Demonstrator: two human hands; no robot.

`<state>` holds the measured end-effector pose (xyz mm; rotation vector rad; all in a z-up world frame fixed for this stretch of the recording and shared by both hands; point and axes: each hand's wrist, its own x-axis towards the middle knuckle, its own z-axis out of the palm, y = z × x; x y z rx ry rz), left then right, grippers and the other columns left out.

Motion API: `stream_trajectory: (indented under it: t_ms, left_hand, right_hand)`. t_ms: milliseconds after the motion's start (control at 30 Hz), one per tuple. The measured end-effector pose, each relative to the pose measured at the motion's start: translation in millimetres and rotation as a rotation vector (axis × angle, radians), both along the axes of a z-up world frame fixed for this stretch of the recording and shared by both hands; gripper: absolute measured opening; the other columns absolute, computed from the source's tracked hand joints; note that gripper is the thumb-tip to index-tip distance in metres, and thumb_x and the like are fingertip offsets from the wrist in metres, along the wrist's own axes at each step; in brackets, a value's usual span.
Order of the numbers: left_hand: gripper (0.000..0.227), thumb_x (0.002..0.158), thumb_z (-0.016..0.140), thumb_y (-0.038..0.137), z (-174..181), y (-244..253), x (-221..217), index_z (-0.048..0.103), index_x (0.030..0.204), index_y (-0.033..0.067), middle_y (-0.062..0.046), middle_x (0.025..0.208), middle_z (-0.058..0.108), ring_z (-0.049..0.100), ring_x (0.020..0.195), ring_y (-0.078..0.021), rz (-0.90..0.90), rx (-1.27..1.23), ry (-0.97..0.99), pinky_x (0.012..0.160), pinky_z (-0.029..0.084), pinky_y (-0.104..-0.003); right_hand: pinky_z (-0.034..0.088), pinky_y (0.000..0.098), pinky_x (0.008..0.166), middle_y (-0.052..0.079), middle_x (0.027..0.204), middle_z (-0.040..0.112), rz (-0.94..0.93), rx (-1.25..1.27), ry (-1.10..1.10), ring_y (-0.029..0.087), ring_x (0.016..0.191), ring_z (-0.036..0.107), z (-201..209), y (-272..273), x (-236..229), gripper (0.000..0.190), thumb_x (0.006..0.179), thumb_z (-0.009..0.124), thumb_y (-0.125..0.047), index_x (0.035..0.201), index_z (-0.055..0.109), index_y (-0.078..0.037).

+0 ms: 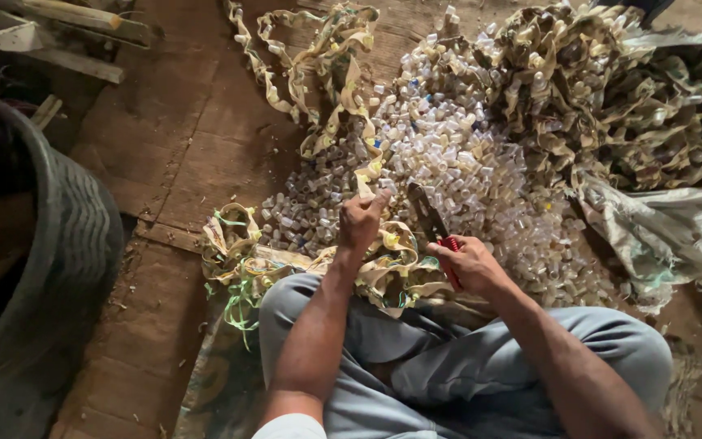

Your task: The person sits on the floor and uses pliers to cut small plastic caps off a long, braided strip of plastic material. The cut caps fall onto a large pile on the floor.

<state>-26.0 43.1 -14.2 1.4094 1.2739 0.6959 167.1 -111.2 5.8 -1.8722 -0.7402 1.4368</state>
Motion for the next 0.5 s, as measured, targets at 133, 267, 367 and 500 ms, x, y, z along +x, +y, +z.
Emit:
stream_trajectory:
  t_ms: [133, 267, 367, 500]
  left_hand:
    - [0.044, 0.094, 0.072, 0.026, -0.2, -6.1, 0.2, 0.062, 0.062, -0.0029, -0.006, 0.054, 0.052, 0.045, 0.052, -0.0145, -0.067, 0.124, -0.09, 0.05, 0.035, -0.036]
    - [0.029, 0.088, 0.072, 0.02, -10.3, -8.8, 4.9, 0.067, 0.067, 0.0006, -0.002, 0.059, 0.059, 0.052, 0.055, -0.0106, -0.149, 0.208, -0.202, 0.051, 0.041, -0.032]
    - [0.024, 0.087, 0.071, 0.018, -13.1, -8.6, 0.2, 0.071, 0.068, 0.0029, 0.0, 0.062, 0.063, 0.054, 0.057, -0.0087, -0.259, -0.001, -0.358, 0.053, 0.041, -0.029]
    - [0.023, 0.089, 0.066, 0.018, -4.1, -13.6, -6.1, 0.073, 0.072, 0.0035, 0.002, 0.069, 0.064, 0.05, 0.063, -0.0064, -0.451, -0.176, -0.48, 0.058, 0.037, -0.025]
  right_hand:
    - [0.049, 0.0304, 0.049, 0.004, 0.072, 0.065, -0.056, 0.072, 0.205, 0.014, 0.057, 0.062, 4.1, 1.0, -2.0, 0.022, 0.092, 0.072, -0.023, 0.099, 0.069, -0.003]
    - [0.057, 0.0348, 0.058, 0.009, 0.087, 0.071, -0.182, 0.121, 0.466, 0.021, 0.069, 0.071, -1.8, 3.2, 7.0, 0.027, 0.092, 0.068, -0.013, 0.117, 0.068, -0.002]
    - [0.058, 0.0331, 0.07, 0.011, 0.099, 0.073, -0.179, 0.218, 0.447, 0.02, 0.087, 0.073, -4.7, 5.2, 10.2, 0.029, 0.097, 0.068, -0.011, 0.123, 0.067, 0.002]
    - [0.063, 0.034, 0.08, 0.005, 0.114, 0.075, -0.223, 0.385, 0.549, 0.018, 0.095, 0.071, -4.6, 17.5, 7.7, 0.038, 0.091, 0.067, -0.007, 0.128, 0.059, -0.003]
